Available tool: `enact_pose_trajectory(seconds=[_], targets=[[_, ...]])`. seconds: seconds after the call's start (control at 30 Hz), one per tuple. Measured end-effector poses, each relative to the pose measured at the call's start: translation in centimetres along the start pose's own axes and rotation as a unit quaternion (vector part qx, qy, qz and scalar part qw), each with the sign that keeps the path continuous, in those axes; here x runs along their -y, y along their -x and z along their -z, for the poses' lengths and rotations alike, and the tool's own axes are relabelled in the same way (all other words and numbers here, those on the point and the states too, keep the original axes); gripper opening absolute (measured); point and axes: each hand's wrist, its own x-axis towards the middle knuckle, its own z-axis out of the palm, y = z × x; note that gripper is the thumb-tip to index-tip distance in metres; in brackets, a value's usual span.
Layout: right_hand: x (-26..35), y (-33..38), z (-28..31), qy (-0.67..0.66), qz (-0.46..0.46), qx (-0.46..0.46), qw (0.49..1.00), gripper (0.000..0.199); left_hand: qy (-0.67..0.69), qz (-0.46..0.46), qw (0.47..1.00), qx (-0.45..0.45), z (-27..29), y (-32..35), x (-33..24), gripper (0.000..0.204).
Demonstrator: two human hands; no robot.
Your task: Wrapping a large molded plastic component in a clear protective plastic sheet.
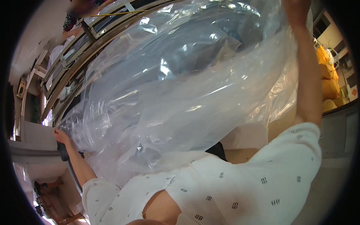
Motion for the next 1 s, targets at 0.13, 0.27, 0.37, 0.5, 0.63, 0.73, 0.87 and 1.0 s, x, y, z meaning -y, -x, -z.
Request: enact_pose_trajectory(seconds=[0.13, 0.27, 0.37, 0.5, 0.63, 0.73, 0.87, 1.0], targets=[[10.1, 18.7, -5.1, -0.323, -0.211, 0.262, 0.885, 0.034, -0.123, 0.004, 0.988, 0.088, 5.1, -0.2, 3.6, 0.032], [10.2, 21.2, -7.8, -0.217, -0.133, 0.57, 0.782, 0.031, -0.176, -0.035, 0.978, 0.105, 11.2, -2.2, 9.1, 0.031], [12.9, 19.6, -8.0, -0.354, -0.219, 0.491, 0.765, 0.03, -0.189, -0.036, 0.971, 0.142, 9.1, -0.4, 5.4, 0.029], [19.0, 15.7, -10.4, -0.372, -0.264, 0.32, 0.83, 0.029, -0.219, -0.064, 0.967, 0.115, 8.6, -0.4, 6.1, 0.028], [19.1, 10.9, -12.5, -0.272, -0.079, 0.375, 0.883, 0.036, -0.214, -0.059, 0.966, 0.132, 9.2, -0.1, 6.2, 0.029], [18.7, 12.4, -16.5, -0.391, -0.163, 0.593, 0.685, 0.056, -0.218, -0.016, 0.964, 0.15, 9.0, 0.1, 4.5, 0.03], [20.4, 9.3, -14.5, -0.443, -0.29, 0.731, 0.43, 0.045, -0.232, -0.016, 0.96, 0.157, 10.2, 0.0, 5.1, 0.031], [19.9, 9.4, -14.7, -0.599, -0.255, 0.7, 0.295, 0.019, -0.208, -0.02, 0.966, 0.151, 9.7, -0.4, 5.5, 0.032]])
